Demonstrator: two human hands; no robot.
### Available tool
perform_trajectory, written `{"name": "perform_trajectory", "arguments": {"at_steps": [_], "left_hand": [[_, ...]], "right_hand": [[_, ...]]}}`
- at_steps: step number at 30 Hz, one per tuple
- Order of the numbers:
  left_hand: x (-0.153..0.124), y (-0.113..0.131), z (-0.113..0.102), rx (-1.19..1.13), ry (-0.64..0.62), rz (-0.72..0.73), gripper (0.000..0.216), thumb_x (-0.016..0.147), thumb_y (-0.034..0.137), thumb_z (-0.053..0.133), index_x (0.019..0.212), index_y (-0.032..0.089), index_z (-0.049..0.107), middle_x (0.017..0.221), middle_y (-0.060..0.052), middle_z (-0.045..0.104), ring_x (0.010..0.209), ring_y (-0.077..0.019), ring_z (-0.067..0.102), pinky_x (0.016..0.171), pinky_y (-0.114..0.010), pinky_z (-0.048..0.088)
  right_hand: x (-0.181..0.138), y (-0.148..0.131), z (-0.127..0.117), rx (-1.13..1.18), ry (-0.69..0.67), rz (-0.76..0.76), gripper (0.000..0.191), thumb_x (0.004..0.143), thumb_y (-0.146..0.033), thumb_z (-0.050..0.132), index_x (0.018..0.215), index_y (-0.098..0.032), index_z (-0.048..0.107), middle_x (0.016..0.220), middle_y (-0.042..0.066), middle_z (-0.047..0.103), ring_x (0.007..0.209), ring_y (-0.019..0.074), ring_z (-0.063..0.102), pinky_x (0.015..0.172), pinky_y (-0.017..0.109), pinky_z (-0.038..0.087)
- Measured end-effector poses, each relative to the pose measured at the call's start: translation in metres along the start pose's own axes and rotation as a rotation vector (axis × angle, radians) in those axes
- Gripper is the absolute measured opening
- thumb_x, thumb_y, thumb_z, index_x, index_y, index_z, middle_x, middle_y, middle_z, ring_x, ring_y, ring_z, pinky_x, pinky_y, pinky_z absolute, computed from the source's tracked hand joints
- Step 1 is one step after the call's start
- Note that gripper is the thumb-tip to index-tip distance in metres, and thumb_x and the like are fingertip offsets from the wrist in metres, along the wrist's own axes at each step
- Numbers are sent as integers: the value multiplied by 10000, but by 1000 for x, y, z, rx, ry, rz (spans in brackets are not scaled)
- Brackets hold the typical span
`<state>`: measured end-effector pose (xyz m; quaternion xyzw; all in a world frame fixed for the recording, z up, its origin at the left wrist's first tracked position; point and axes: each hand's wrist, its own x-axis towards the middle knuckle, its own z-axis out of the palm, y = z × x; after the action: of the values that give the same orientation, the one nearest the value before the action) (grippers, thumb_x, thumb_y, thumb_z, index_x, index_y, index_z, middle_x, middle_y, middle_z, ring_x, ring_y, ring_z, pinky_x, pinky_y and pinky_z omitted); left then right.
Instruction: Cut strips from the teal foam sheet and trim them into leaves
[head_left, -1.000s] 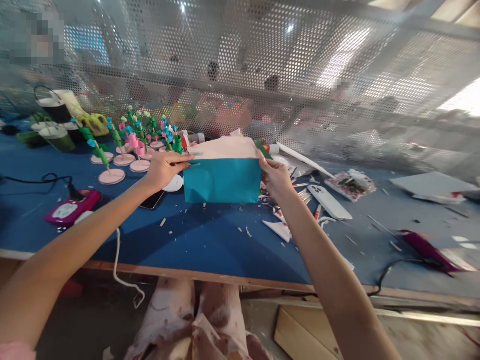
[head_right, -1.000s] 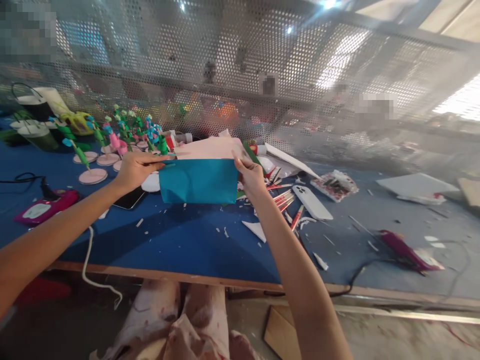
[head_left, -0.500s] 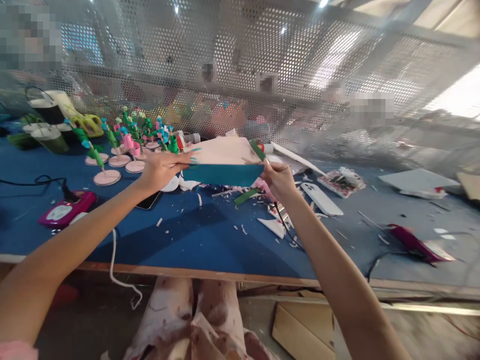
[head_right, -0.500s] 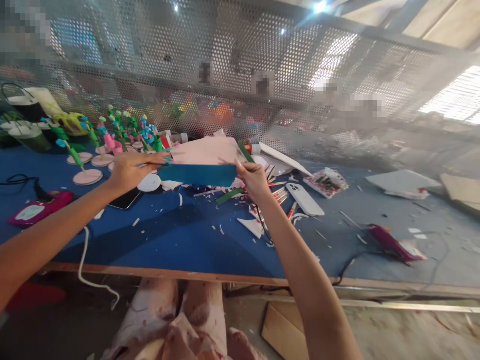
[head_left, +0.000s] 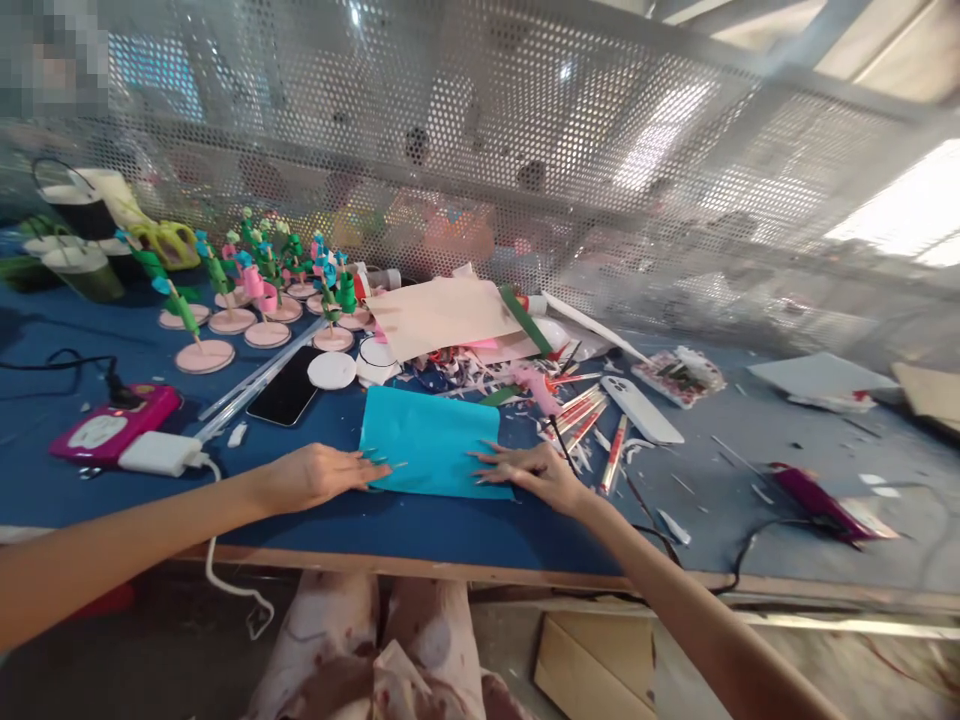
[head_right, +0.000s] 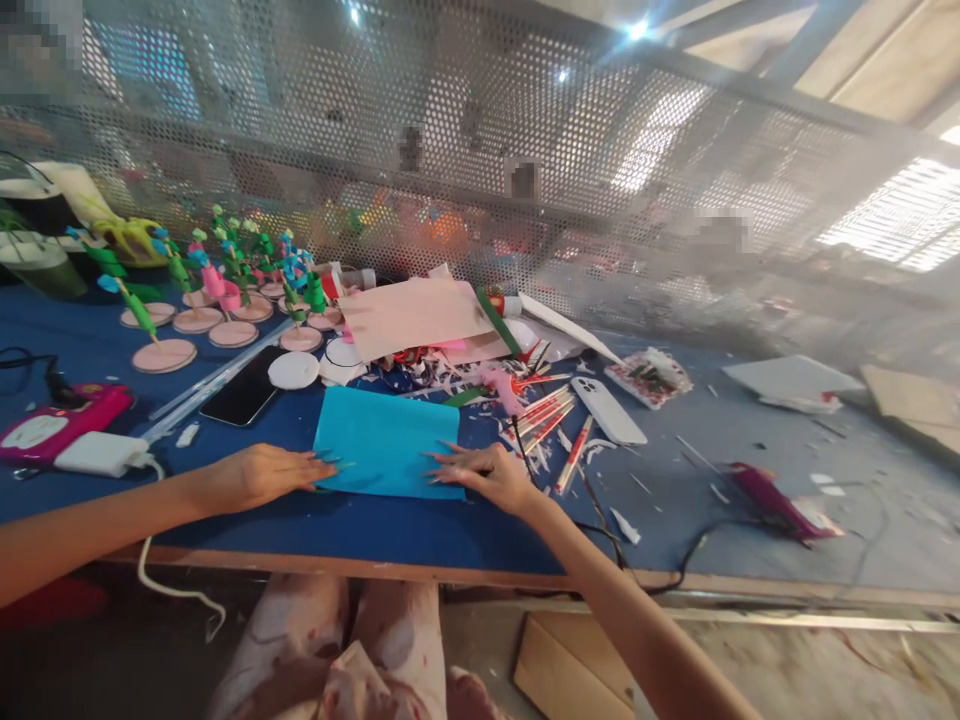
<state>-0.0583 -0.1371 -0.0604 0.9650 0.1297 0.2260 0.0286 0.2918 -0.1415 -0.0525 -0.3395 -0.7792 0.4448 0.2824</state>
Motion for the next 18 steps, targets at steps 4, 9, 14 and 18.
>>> {"name": "perform_trajectory", "arguments": {"at_steps": [4, 9, 14, 18], "left_hand": [[6, 0, -2, 48, -8, 38, 434, 915, 154, 356, 1348, 159, 395, 903, -68, 730, 838, -124, 687, 756, -210, 540], [33, -6, -3, 216, 29, 70, 255, 913, 237, 417, 1063, 148, 604, 623, -24, 654, 546, -99, 593, 526, -192, 445], [57, -14, 9, 259, -77, 89, 239, 908, 281, 413, 844, 154, 605, 757, -67, 623, 690, -139, 573, 579, -237, 432], [59, -21, 25, 169, -79, 46, 189, 897, 222, 413, 998, 140, 551, 1042, -131, 598, 1027, -212, 542, 892, -354, 442]], "right_hand": [[6, -7, 13, -185, 238, 84, 423, 833, -502, 495, 639, -210, 733, 707, 53, 732, 755, 230, 703, 799, 392, 534], [38, -16, 39, -789, 380, 78, 466, 860, -389, 483, 453, -203, 613, 503, 46, 632, 520, 158, 598, 528, 253, 436], [68, -14, 63, -1145, 199, -4, 332, 879, -227, 414, 632, -180, 632, 633, 106, 640, 742, 218, 578, 577, 283, 403], [72, -7, 65, -1117, 153, -53, 198, 833, -167, 452, 698, -172, 595, 702, 93, 620, 788, 230, 540, 673, 330, 428]]}}
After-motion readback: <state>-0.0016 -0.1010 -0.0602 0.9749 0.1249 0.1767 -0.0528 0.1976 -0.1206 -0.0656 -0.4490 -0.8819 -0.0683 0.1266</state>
